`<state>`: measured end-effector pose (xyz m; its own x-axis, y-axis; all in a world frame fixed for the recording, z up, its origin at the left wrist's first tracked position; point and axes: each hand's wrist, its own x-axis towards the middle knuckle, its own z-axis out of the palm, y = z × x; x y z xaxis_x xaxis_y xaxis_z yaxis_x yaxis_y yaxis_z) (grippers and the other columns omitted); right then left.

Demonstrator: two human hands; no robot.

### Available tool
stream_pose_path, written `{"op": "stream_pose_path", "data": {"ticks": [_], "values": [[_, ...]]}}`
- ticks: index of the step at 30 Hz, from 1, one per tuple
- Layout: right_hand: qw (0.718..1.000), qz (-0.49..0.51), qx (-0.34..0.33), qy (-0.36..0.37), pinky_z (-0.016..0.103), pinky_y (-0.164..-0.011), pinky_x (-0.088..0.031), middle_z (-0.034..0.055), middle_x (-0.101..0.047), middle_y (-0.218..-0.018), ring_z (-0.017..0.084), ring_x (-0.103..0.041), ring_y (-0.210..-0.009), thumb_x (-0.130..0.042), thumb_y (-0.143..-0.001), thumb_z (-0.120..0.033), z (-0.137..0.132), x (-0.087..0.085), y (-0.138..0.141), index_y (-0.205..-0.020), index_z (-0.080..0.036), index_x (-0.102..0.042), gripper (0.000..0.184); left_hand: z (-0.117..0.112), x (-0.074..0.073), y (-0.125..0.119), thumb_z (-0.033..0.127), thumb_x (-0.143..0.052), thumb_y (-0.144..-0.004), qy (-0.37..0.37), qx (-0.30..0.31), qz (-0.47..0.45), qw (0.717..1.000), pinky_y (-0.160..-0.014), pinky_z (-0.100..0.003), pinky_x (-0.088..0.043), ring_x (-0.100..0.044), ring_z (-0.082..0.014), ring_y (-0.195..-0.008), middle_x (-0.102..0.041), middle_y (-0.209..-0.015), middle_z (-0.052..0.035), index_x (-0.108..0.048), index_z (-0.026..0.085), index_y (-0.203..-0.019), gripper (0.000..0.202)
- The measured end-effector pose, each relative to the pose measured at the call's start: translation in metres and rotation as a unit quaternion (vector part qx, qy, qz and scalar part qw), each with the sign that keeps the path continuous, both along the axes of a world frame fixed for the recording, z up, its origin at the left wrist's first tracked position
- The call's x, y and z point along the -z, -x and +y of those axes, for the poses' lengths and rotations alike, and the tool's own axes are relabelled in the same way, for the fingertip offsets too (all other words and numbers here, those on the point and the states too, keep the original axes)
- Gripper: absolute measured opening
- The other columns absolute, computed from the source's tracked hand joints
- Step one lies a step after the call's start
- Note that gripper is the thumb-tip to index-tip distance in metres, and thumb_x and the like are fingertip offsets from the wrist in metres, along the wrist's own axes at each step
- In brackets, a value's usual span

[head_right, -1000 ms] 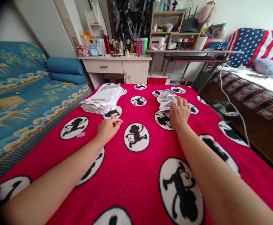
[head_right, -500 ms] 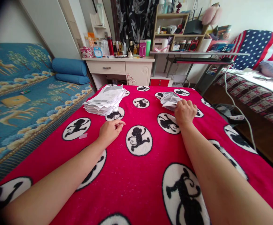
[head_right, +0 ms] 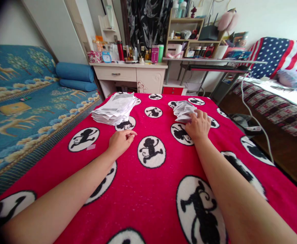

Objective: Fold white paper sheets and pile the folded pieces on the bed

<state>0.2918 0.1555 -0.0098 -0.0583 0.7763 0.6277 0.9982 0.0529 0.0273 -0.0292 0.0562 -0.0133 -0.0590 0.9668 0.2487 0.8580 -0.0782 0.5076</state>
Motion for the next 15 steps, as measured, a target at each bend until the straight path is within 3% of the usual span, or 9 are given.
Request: {"op": "stream_pose_path", "data": {"ticks": [5, 9, 12, 15], "values": [[0.998, 0.029, -0.024, -0.05, 0.042, -0.092, -0.032, 0.0132, -0.049, -0.133, 0.032, -0.042, -0.117, -0.053, -0.079, -0.023, -0.036, -0.004, 0.026, -0.115, -0.017, -0.058, 0.036, 0.002, 0.004, 0.002, 0.027, -0.053, -0.085, -0.034, 0.01, -0.049, 0.998, -0.065, -0.025, -0.044, -0.063, -0.0164, -0.072, -0.072, -0.081, -0.0017, -0.072, 0.027, -0.099, 0.023], [0.996, 0.033, -0.087, -0.013, 0.04, -0.089, -0.033, 0.0095, -0.056, -0.124, 0.029, -0.047, -0.111, -0.053, -0.082, -0.026, -0.062, 0.0, 0.054, -0.099, -0.021, -0.064, 0.021, 0.007, -0.001, 0.009, 0.021, -0.048, -0.087, -0.143, 0.022, -0.088, 0.985, -0.085, -0.026, -0.046, -0.063, -0.0164, -0.091, -0.07, -0.101, -0.0052, -0.067, 0.02, -0.104, 0.026], [0.989, 0.027, -0.143, 0.017, 0.038, -0.087, -0.035, 0.0089, -0.061, -0.115, 0.027, -0.051, -0.105, -0.05, -0.085, -0.026, -0.072, 0.001, 0.068, -0.094, -0.022, -0.067, 0.019, 0.015, -0.011, 0.022, 0.019, -0.048, -0.087, -0.238, -0.021, -0.053, 0.97, -0.1, -0.03, -0.04, -0.056, -0.0194, -0.109, -0.065, -0.112, -0.0079, -0.063, 0.017, -0.11, 0.028], [0.982, 0.003, -0.184, 0.041, 0.038, -0.087, -0.035, 0.0083, -0.063, -0.109, 0.025, -0.053, -0.1, -0.05, -0.087, -0.024, -0.073, 0.001, 0.074, -0.09, -0.021, -0.069, 0.019, 0.033, -0.02, 0.04, 0.022, -0.048, -0.087, -0.271, -0.072, -0.024, 0.959, -0.106, -0.033, -0.035, -0.051, -0.0225, -0.117, -0.06, -0.12, -0.0114, -0.058, 0.014, -0.119, 0.034]]}}
